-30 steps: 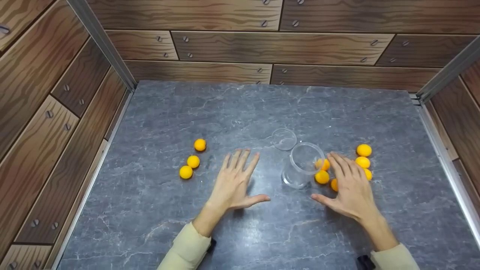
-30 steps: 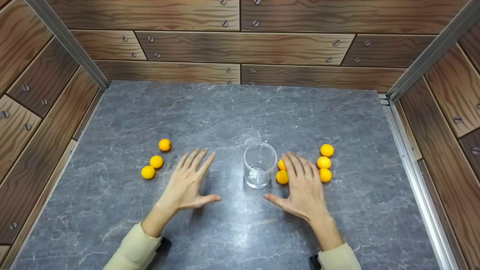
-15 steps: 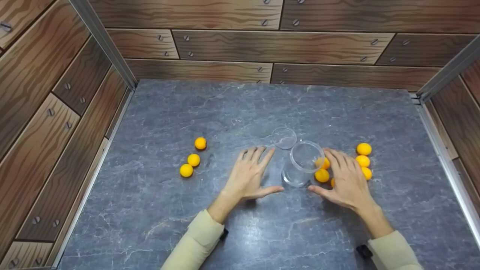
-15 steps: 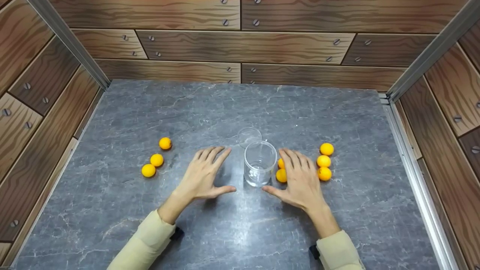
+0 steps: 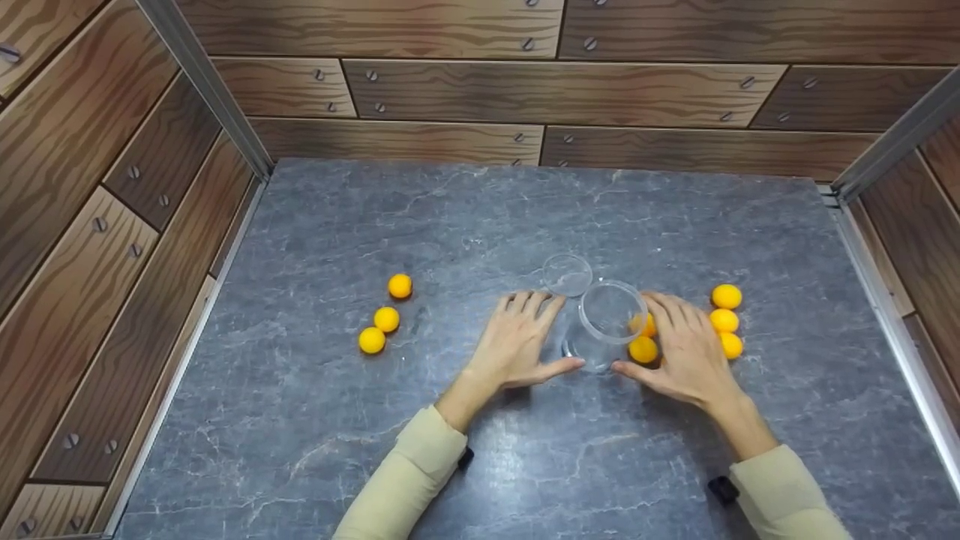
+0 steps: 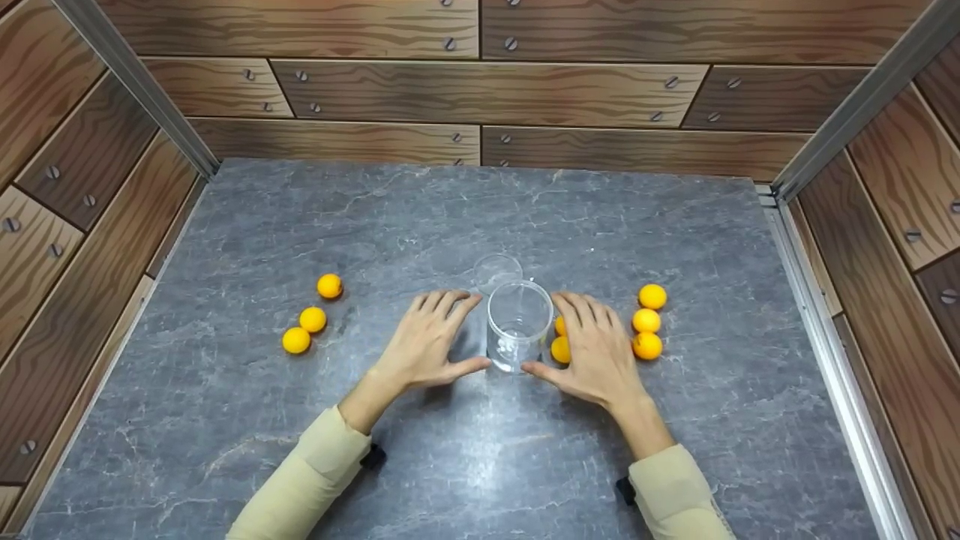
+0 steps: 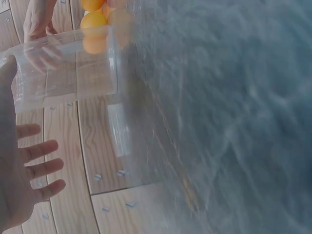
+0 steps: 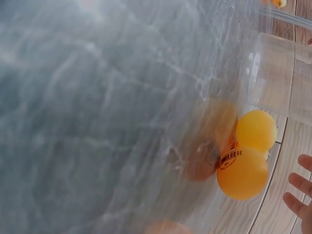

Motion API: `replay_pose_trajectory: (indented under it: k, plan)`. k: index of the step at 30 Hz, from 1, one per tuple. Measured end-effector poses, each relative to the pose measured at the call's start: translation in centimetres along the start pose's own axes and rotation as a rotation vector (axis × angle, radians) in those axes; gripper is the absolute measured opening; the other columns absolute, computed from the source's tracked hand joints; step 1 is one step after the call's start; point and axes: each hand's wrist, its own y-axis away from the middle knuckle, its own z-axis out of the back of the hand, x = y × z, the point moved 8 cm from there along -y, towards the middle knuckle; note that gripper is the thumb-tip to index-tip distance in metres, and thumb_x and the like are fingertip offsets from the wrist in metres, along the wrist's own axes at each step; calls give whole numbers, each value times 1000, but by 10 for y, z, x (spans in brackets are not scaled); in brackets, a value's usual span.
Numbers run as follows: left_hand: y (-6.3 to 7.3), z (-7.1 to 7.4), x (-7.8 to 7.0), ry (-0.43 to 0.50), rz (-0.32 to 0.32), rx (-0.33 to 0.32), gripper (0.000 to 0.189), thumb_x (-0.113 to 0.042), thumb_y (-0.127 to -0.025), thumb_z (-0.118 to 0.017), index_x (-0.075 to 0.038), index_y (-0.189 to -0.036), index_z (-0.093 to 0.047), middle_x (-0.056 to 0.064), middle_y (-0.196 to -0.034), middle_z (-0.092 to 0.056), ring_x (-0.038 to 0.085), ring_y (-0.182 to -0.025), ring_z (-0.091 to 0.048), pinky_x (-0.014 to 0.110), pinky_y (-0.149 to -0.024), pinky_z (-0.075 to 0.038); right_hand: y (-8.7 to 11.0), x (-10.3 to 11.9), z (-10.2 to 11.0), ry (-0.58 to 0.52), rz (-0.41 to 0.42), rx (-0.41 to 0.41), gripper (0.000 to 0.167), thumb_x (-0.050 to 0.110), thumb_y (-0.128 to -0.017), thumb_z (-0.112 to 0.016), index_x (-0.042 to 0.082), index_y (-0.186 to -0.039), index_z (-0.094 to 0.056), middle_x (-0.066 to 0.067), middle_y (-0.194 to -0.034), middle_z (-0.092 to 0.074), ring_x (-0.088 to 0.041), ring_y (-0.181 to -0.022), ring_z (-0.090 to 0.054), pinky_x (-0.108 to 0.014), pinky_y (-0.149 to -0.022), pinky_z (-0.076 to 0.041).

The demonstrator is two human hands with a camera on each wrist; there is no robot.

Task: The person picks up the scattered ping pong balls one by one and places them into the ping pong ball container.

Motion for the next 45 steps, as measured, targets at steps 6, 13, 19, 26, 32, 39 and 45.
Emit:
replay_pose_trajectory:
  k: [6,13,19,26,32,39,45]
  plan:
    - [-5,-4,-6,5,-15,2,94,-88,-89,-47,-20,-154,-50,2,-139,-62,22,-124,-62,41,-107,-51,-3,1,-2,-15,1,-9,109,69,-71,-84,0,-150,-52,-23,-145,-60,-43,-132,-56,-64,-110,-44]
    - [-9,-7,-10,25,-23,-2,90,-86,-92,-45,-20,-154,-51,1,-139,-63,21,-124,-62,40,-105,-52,-4,3,-5,-15,20,-24,107,70,-73,-82,0,-149,-53,-24,-142,-62,-43,-128,-59,-62,-109,-47]
    - [-12,-8,-12,13,-27,5,89,-86,-93,-42,-21,-153,-51,0,-138,-64,20,-124,-63,39,-104,-53,-4,5,-7,-12,26,-23,100,69,-75,-82,1,-145,-58,-24,-140,-63,-43,-127,-60,-62,-107,-48]
    - [-13,-8,-12,10,-22,5,87,-85,-95,-40,-20,-152,-53,0,-138,-64,21,-125,-63,40,-106,-53,-6,7,-7,-12,34,-28,97,71,-75,-81,5,-143,-60,-21,-139,-64,-42,-127,-60,-62,-107,-48]
    - [-12,-9,-10,-4,-18,21,87,-85,-95,-38,-19,-151,-53,1,-139,-64,21,-125,-63,40,-107,-52,-6,11,-9,-23,34,-13,96,70,-76,-81,7,-144,-58,-19,-140,-63,-40,-128,-60,-61,-107,-48]
    - [-7,-9,-5,20,-10,6,86,-84,-95,-40,-18,-149,-55,2,-138,-65,22,-126,-63,41,-110,-52,-8,17,-12,-28,41,-9,95,70,-76,-80,7,-144,-58,-18,-140,-63,-40,-128,-60,-60,-107,-48]
    - [-2,-5,-1,37,-18,-29,85,-82,-94,-46,-16,-145,-59,2,-135,-67,22,-125,-63,42,-110,-53,-10,24,-14,-33,59,-9,95,70,-76,-80,7,-144,-58,-18,-138,-64,-39,-127,-59,-60,-106,-48]
